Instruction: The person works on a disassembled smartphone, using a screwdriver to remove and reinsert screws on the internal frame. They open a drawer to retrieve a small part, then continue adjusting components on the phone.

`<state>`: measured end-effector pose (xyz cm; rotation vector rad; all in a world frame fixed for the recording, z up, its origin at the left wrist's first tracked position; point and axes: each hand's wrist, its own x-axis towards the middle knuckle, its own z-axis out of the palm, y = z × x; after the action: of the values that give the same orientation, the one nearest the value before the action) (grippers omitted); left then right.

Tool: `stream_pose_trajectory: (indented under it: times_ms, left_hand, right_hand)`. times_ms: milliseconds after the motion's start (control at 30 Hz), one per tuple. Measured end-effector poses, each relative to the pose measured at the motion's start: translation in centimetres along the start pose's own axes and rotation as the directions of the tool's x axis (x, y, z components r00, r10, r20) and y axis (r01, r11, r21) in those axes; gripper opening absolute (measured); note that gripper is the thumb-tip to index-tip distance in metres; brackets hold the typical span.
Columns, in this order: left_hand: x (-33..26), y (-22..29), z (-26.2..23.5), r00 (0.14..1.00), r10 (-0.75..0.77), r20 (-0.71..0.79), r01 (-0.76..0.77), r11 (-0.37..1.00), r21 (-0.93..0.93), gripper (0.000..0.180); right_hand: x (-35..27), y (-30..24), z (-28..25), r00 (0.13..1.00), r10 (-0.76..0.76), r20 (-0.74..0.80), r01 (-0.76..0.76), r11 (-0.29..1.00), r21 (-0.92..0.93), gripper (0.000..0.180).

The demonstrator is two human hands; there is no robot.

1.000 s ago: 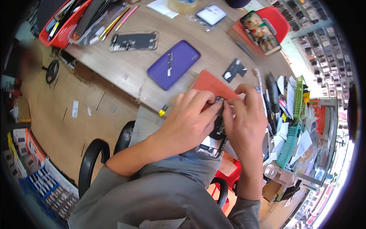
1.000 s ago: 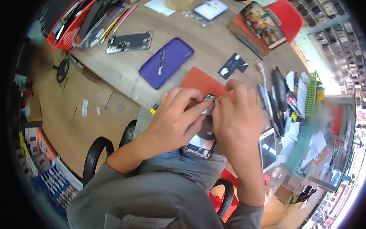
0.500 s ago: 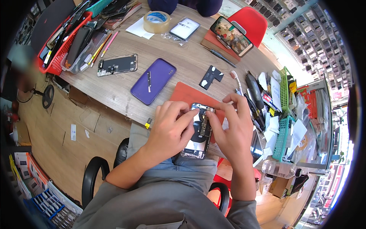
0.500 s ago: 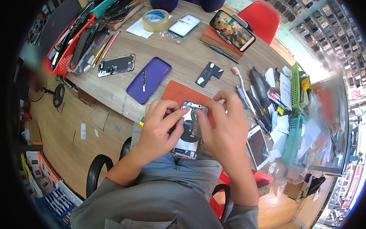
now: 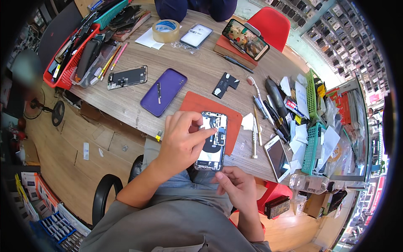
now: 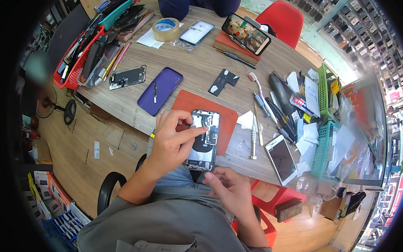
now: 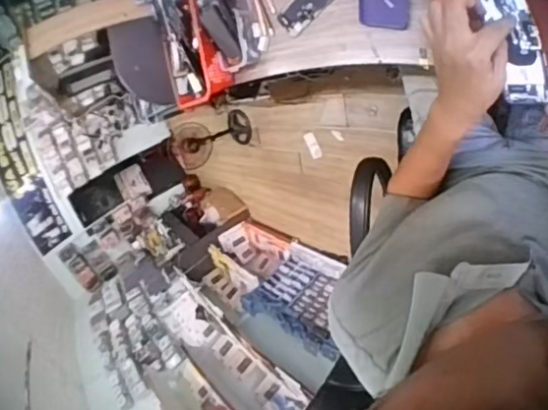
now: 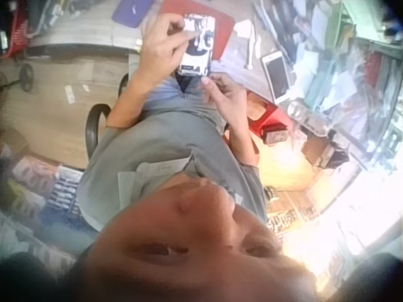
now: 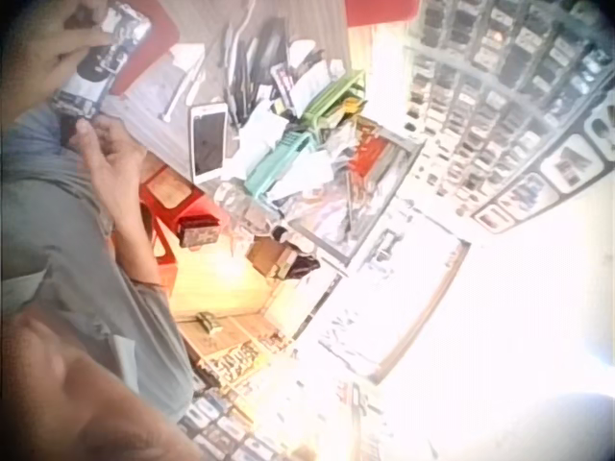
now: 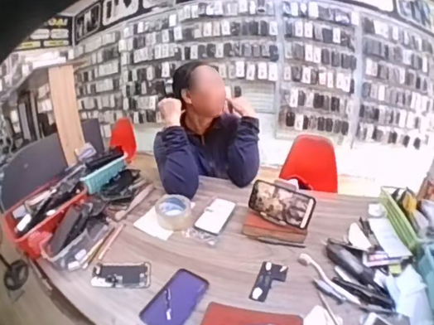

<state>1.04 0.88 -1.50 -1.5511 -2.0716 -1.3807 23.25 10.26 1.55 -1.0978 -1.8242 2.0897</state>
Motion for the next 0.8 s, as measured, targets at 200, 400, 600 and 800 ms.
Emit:
stream_pose_trajectory:
  times_ms: [200,400,600,800]
  left_hand:
    - [0.4,0.1,-0.7,0.998,0.020,0.052,-0.019,1.000,-0.010,0.041]
    - [0.2,0.2,-0.7,0.998,0.029,0.064,-0.030,1.000,0.004,0.040]
    - [-0.9,-0.1,-0.5,0.998,0.052,-0.019,-0.052,0.999,0.015,0.034]
    - [-2.0,0.7,-0.4,0.999,0.044,-0.001,-0.044,0.997,0.060,0.032]
  right_hand:
    - [1.5,1.0,-0.1,0.999,0.001,0.053,-0.010,0.985,0.175,0.030]
    - [2.1,1.6,-0.3,0.998,-0.044,-0.052,0.055,0.970,0.235,0.030]
    - [2.1,2.4,-0.3,0.994,-0.079,-0.079,0.097,0.959,0.268,0.032]
    - [2.5,2.8,-0.2,0.994,-0.039,-0.103,0.061,0.972,0.225,0.032]
